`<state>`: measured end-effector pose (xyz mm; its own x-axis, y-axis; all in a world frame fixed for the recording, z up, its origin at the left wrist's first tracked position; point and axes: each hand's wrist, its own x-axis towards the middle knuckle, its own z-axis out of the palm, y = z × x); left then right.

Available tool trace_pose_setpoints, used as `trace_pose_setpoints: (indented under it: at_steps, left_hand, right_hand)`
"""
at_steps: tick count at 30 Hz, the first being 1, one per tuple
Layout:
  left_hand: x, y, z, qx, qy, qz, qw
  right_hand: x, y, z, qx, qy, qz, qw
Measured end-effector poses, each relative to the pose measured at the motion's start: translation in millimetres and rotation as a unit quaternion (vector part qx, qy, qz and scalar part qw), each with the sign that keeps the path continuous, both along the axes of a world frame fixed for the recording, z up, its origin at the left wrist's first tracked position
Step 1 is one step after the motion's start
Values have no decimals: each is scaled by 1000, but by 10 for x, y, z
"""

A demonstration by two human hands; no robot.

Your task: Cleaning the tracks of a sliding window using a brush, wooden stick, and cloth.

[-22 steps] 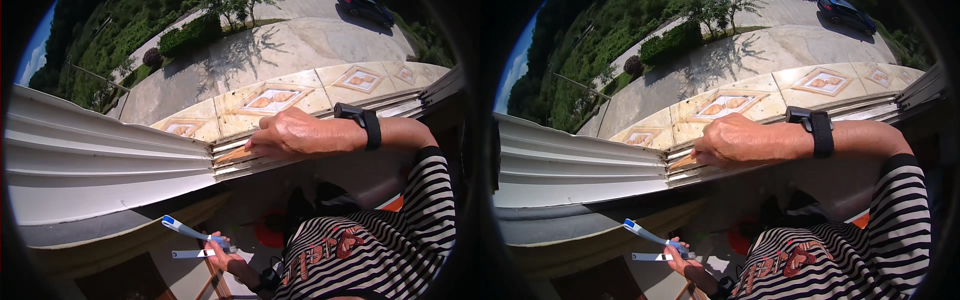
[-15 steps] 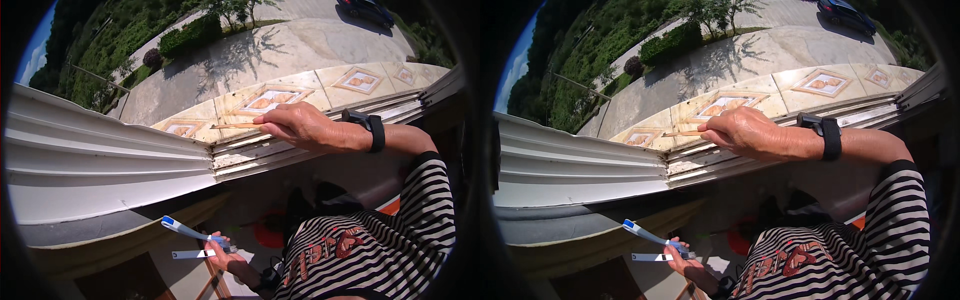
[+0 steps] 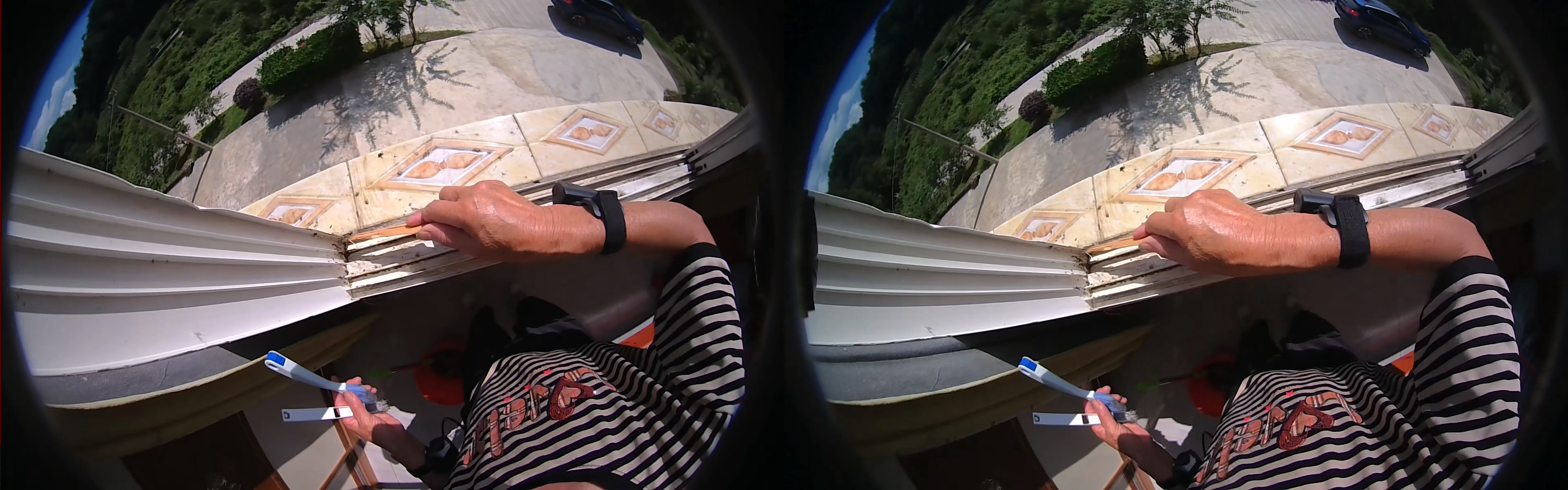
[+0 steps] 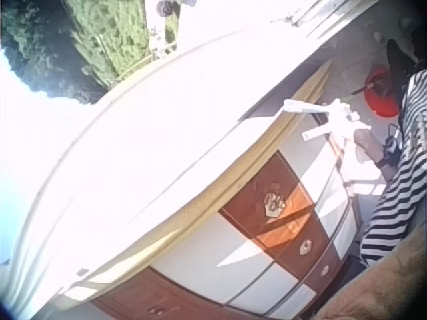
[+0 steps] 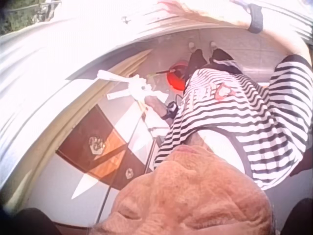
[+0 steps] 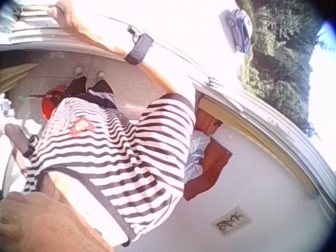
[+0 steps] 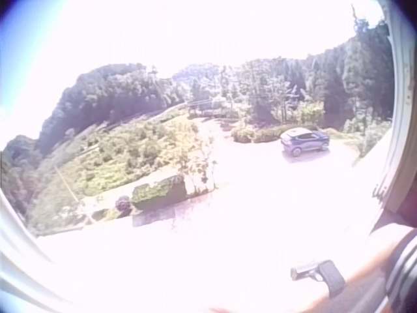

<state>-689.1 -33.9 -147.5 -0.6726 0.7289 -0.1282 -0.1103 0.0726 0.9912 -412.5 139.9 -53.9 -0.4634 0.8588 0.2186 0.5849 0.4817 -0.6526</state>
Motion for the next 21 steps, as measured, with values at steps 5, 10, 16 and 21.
trace_pose_setpoints:
  at_steps: [5, 10, 16, 21]
  left_hand:
    - [5, -26, -11, 0, -1, 13, 1000]
    - [-36, -26, -40, 7, 0, -1, 1000]
    - [-13, 15, -29, -7, 5, -2, 1000]
    - [-26, -2, -41, -10, 6, 15, 1000]
  right_hand:
    - [230, -13, 242, -99, -50, 75, 991]
    - [227, 23, 236, -95, -55, 100, 989]
    - [-24, 53, 12, -78, -15, 88, 993]
    - [101, -74, 174, -73, 1, 73, 995]
